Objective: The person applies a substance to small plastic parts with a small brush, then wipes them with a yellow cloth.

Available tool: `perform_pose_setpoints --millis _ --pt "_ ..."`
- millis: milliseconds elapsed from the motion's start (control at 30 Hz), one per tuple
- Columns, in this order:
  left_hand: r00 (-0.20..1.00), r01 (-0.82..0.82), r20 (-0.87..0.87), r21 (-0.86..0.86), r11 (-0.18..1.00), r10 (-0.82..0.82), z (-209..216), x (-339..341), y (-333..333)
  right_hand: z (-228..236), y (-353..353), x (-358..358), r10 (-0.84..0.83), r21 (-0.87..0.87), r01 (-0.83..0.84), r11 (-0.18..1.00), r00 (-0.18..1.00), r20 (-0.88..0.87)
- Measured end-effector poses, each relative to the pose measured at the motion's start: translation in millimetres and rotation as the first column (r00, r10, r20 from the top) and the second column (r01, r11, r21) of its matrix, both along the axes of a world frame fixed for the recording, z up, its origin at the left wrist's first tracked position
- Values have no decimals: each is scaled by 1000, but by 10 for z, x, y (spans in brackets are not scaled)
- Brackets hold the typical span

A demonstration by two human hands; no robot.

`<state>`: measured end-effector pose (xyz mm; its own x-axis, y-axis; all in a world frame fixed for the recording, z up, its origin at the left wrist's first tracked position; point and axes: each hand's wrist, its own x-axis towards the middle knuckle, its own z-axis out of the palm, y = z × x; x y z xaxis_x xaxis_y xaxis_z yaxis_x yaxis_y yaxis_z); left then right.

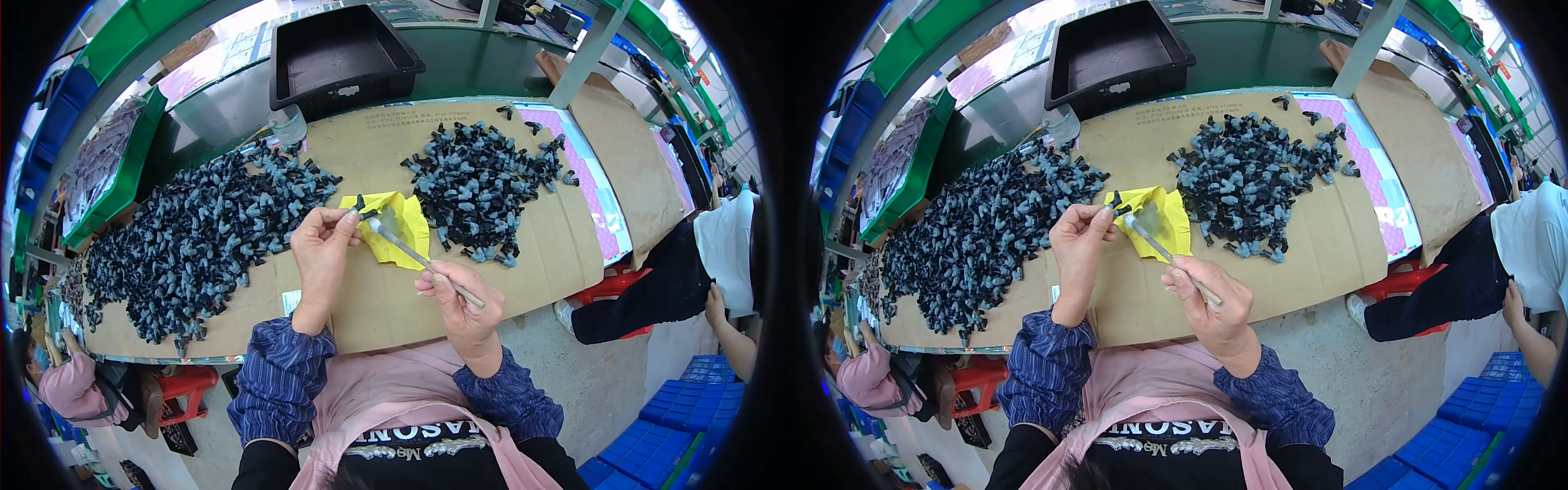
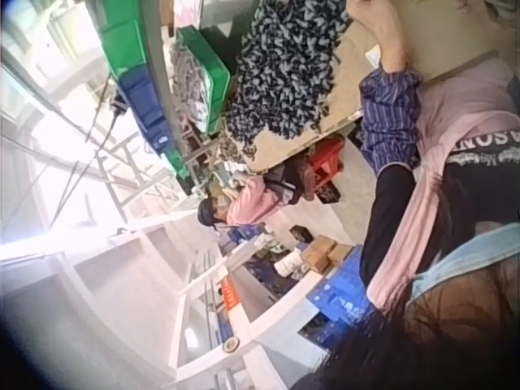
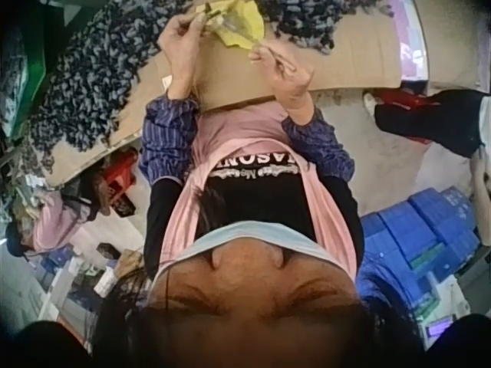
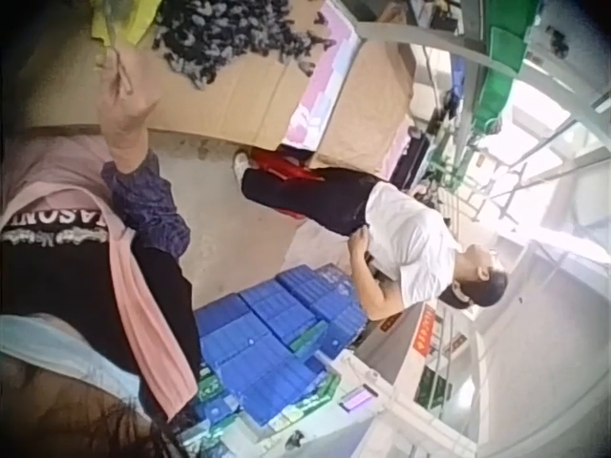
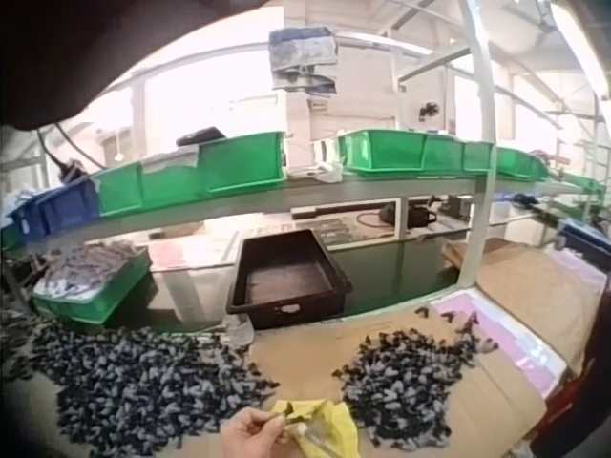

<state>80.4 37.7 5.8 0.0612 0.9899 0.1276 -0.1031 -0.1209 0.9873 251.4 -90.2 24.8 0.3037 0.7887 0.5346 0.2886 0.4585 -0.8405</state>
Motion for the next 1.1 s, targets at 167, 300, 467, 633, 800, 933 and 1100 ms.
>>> perform_pose_setpoints --millis 167,300,467,633,800,933,1100 --pt "977 99 206 -180 979 -61 6 9 -36 -22 11 5 2 -6 -3 1000 999 -50" --pt "956 132 290 -262 956 -53 -59 31 -65 32 1 9 3 15 -2 1000 999 -53" --pt "996 33 80 -60 998 -28 -178 3 -90 123 -23 71 10 14 -10 1000 999 -49" --pt "802 180 -494 736 653 335 -59 -71 -112 169 -14 132 -6 -3 5 1000 982 -189" --pt "759 280 -540 775 566 364 -44 -100 -125 216 51 58 38 -10 -42 999 966 -257" --pt "761 255 -524 784 566 383 -74 -141 -116 221 52 42 53 -59 -64 996 984 -169" --pt "765 225 -497 802 554 409 -71 -166 -91 215 -13 108 23 -90 -35 995 991 -130"
